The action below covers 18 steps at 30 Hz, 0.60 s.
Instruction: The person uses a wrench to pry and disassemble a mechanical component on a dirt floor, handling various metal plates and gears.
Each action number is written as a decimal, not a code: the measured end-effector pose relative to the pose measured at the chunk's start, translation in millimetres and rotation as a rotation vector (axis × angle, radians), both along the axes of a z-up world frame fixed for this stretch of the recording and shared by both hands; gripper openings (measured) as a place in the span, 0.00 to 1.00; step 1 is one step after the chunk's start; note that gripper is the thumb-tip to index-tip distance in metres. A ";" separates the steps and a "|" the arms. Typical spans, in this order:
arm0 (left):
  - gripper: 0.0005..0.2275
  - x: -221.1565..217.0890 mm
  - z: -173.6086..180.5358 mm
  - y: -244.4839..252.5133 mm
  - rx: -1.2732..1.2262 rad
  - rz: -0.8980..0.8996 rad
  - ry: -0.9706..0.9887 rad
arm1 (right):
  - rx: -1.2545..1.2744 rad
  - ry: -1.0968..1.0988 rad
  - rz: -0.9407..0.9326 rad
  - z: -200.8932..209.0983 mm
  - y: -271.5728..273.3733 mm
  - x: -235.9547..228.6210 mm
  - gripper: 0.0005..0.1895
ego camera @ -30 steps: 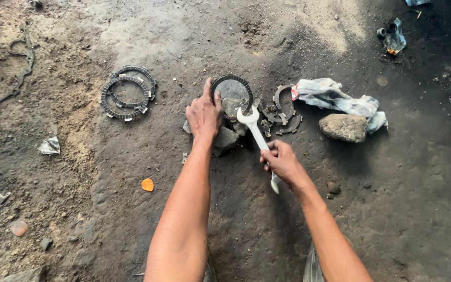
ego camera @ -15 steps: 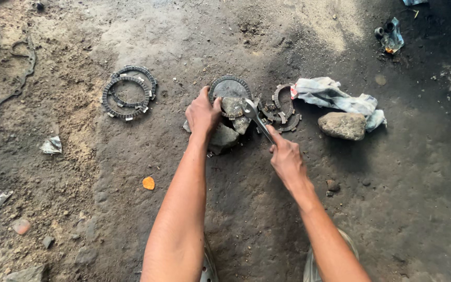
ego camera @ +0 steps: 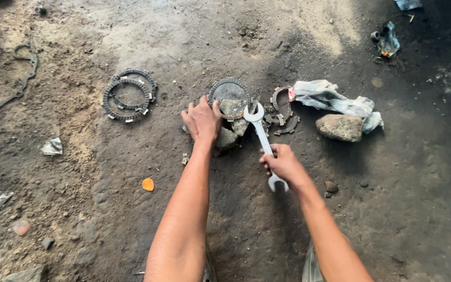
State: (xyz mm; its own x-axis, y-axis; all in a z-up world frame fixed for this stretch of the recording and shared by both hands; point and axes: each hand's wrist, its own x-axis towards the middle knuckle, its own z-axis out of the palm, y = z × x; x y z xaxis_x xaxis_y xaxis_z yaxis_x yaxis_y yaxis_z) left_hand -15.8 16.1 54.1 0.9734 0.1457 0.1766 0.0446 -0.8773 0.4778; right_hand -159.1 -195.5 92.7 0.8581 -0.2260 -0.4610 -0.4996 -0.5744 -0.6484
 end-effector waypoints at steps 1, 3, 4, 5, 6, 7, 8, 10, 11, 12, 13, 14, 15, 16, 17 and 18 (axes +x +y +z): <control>0.18 2.0 0.5 -0.9 -0.003 -0.002 -0.001 | 0.430 0.017 -0.073 8.3 -3.7 1.9 0.18; 0.18 6.2 2.2 -3.1 -0.033 0.050 0.157 | 0.855 0.038 -0.150 30.8 -7.3 3.6 0.26; 0.18 7.7 3.1 -2.8 -0.033 0.050 0.160 | 0.923 0.029 -0.184 42.2 -6.7 3.4 0.28; 0.17 9.6 3.7 -2.6 -0.086 0.080 0.198 | 0.990 0.021 -0.218 50.8 -4.9 3.0 0.33; 0.16 12.2 3.9 -2.4 -0.138 0.109 0.233 | 0.990 0.021 -0.219 55.4 -2.0 4.0 0.33; 0.16 14.6 3.1 -0.3 -0.138 0.108 0.234 | 0.959 -0.035 -0.157 56.8 0.1 5.2 0.34; 0.16 16.8 1.3 0.8 -0.165 0.101 0.220 | 0.923 -0.092 -0.098 56.3 0.2 5.6 0.34; 0.17 21.7 -3.5 -1.8 -0.192 0.094 0.203 | 0.671 -0.157 0.014 52.3 4.8 6.9 0.32; 0.18 24.5 -5.8 -3.7 -0.157 0.101 0.189 | 0.420 -0.219 0.125 52.6 6.9 8.8 0.29; 0.19 23.7 -8.9 -2.5 -0.118 0.111 0.181 | 0.424 -0.216 0.127 54.8 9.4 8.0 0.29; 0.19 23.4 -11.4 -2.2 -0.115 0.114 0.184 | 0.171 -0.163 0.161 58.3 12.2 6.9 0.27; 0.19 23.8 -12.7 -7.5 -0.073 0.133 0.157 | -0.090 -0.110 0.190 62.4 14.2 6.7 0.25; 0.19 23.9 -13.0 -11.8 -0.031 0.152 0.131 | -0.093 -0.107 0.189 65.2 18.1 6.0 0.25; 0.19 24.1 -11.9 -14.7 -0.035 0.150 0.129 | -0.061 -0.147 0.195 67.8 21.3 5.4 0.24; 0.19 22.2 -10.2 -16.8 -0.038 0.150 0.089 | -0.029 -0.186 0.201 69.7 23.5 5.2 0.22; 0.19 19.5 -8.6 -15.5 -0.036 0.153 0.052 | -0.028 -0.185 0.201 69.7 27.3 4.7 0.22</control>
